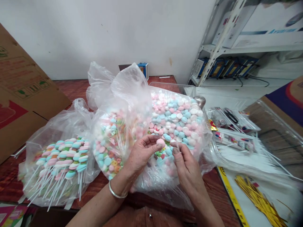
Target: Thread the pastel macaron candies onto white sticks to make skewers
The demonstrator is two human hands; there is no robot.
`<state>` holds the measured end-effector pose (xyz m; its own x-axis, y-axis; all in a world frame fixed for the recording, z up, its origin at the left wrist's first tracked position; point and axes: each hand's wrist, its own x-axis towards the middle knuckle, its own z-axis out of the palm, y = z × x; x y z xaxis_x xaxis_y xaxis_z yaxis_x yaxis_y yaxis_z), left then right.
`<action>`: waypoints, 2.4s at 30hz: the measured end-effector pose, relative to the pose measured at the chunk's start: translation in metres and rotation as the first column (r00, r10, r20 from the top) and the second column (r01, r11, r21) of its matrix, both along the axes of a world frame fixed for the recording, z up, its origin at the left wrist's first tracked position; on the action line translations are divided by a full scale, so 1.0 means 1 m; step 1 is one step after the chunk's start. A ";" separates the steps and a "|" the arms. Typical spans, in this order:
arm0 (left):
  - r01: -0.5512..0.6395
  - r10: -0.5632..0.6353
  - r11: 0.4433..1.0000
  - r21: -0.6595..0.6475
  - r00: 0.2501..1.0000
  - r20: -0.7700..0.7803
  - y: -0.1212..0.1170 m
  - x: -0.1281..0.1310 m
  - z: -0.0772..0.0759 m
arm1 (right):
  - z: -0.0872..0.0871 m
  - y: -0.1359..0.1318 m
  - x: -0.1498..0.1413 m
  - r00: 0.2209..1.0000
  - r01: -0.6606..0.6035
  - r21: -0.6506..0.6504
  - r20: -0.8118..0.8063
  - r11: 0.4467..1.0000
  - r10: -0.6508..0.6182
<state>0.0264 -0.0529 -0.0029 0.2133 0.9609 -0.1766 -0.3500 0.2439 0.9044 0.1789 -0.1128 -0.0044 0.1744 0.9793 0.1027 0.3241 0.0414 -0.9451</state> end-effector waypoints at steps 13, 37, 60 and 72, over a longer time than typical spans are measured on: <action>-0.126 0.125 0.992 0.020 0.992 0.029 0.006 -0.005 0.002 | 0.009 -0.038 -0.009 0.936 -0.334 -0.327 -0.228 0.884 0.270; -0.132 0.163 0.975 0.182 0.972 -0.171 -0.001 -0.012 -0.014 | 0.010 -0.030 -0.032 0.851 -0.308 -0.283 -0.508 0.908 0.130; 0.581 0.436 0.723 0.373 0.034 -0.899 -0.032 -0.082 0.010 | 0.009 -0.014 -0.008 0.314 -0.059 -0.077 0.945 0.995 0.091; 0.410 0.490 0.770 0.488 0.110 -0.865 -0.028 -0.077 0.011 | 0.017 -0.002 -0.024 0.273 -0.090 -0.050 0.959 0.995 0.073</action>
<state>-0.0508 -0.0809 0.0079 0.2582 0.9166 0.3054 0.8802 -0.3535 0.3168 0.1547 -0.1151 0.0125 -0.1390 0.9793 0.1472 0.9900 0.1335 0.0465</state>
